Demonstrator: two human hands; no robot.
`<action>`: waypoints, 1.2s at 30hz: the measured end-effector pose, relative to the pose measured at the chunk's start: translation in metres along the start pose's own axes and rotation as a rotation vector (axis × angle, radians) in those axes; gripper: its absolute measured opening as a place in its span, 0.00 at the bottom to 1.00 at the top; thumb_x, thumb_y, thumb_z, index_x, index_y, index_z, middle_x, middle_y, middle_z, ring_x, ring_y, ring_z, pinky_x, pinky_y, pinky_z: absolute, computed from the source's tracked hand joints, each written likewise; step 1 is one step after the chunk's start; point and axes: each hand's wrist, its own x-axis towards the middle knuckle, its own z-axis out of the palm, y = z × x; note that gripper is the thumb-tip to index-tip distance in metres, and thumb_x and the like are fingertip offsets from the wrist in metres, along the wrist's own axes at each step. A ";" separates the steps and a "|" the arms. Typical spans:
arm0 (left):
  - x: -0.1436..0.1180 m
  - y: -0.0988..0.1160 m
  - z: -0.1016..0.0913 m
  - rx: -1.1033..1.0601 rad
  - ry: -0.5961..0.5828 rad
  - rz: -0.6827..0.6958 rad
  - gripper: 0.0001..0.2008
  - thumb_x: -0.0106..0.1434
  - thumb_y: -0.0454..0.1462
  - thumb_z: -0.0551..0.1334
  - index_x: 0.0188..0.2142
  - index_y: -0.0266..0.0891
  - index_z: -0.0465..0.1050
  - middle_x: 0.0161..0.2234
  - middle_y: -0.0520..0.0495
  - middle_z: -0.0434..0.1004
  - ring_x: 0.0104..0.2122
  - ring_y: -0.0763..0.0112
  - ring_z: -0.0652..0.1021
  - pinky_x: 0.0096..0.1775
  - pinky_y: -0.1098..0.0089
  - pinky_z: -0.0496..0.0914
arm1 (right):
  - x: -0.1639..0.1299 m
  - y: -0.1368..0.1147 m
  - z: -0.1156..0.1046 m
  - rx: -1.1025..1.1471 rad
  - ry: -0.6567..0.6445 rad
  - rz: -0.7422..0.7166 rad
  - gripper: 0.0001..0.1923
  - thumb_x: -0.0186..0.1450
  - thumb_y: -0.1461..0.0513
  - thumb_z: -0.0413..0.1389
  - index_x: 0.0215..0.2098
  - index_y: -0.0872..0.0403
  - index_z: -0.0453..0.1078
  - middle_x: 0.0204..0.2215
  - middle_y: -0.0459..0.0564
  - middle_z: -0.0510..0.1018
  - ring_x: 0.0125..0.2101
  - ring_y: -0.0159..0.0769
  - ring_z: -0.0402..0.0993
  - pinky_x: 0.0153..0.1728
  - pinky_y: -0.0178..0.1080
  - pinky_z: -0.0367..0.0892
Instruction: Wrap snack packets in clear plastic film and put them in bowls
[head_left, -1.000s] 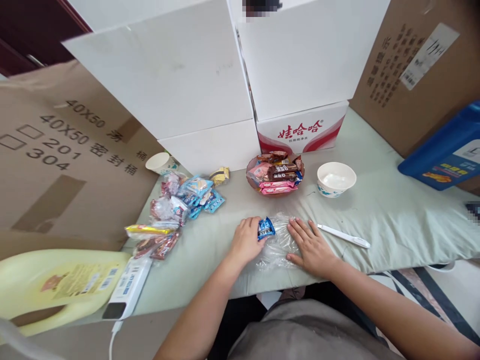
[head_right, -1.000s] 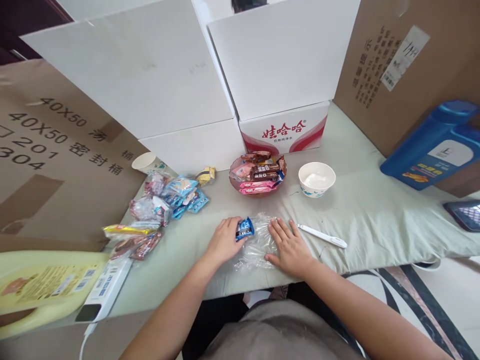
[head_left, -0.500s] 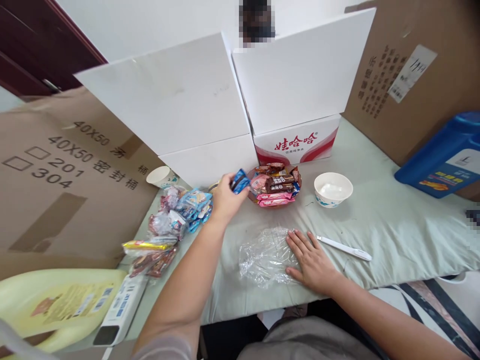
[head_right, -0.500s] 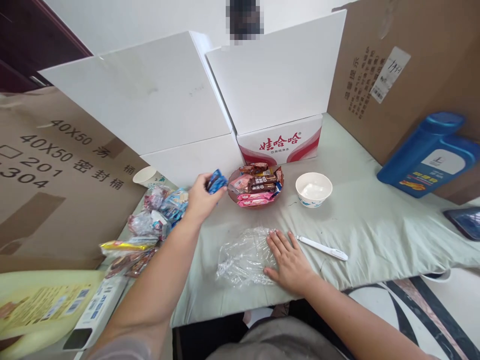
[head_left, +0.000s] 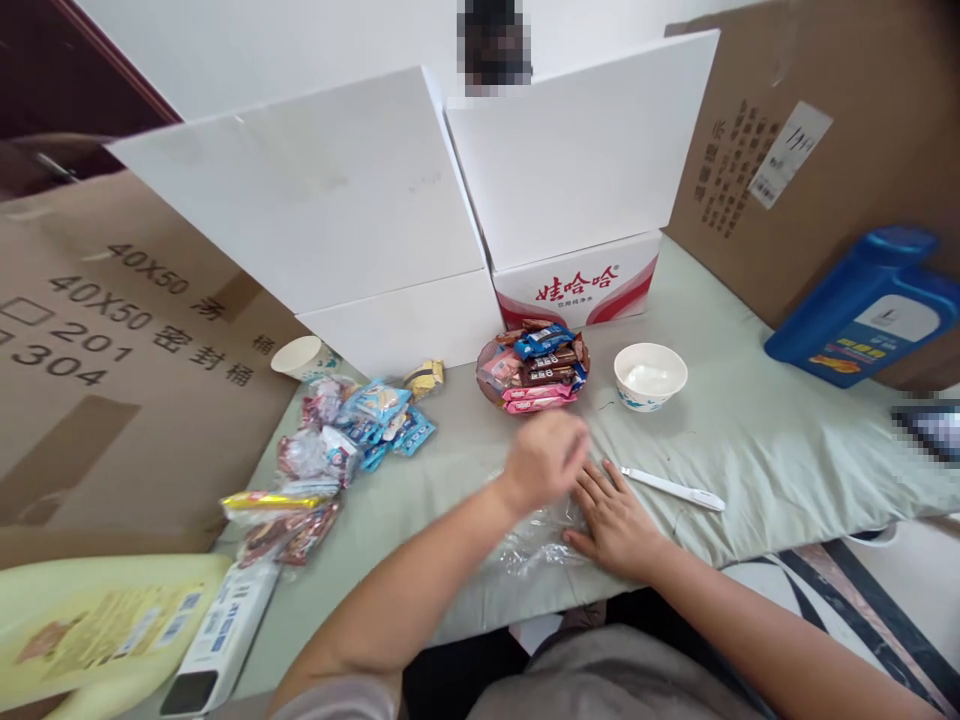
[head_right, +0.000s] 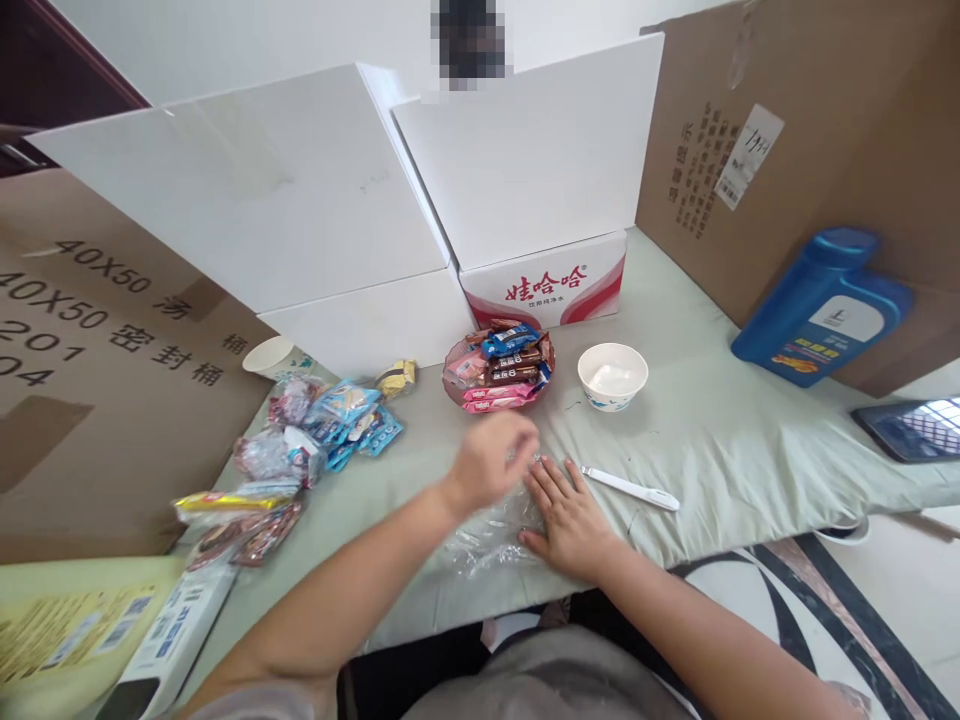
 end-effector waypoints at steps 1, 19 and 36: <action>-0.022 0.009 0.009 -0.009 -0.119 0.021 0.09 0.67 0.36 0.54 0.39 0.39 0.72 0.37 0.45 0.76 0.39 0.67 0.76 0.44 0.66 0.71 | -0.001 -0.001 0.001 -0.003 0.014 0.005 0.34 0.67 0.48 0.50 0.64 0.61 0.58 0.63 0.61 0.61 0.65 0.51 0.50 0.64 0.57 0.42; -0.121 0.006 0.021 0.255 -0.477 -0.248 0.33 0.64 0.48 0.59 0.64 0.38 0.56 0.65 0.37 0.57 0.66 0.52 0.56 0.62 0.50 0.55 | 0.027 -0.021 -0.027 0.229 0.030 -0.114 0.14 0.70 0.64 0.46 0.46 0.58 0.72 0.41 0.57 0.76 0.42 0.40 0.70 0.47 0.43 0.68; -0.121 -0.059 -0.030 0.074 0.003 -0.846 0.12 0.54 0.43 0.67 0.36 0.39 0.74 0.41 0.40 0.74 0.49 0.53 0.71 0.55 0.55 0.63 | 0.034 -0.010 -0.005 -0.130 -0.202 0.245 0.47 0.62 0.36 0.45 0.68 0.57 0.50 0.68 0.61 0.47 0.66 0.64 0.35 0.63 0.58 0.34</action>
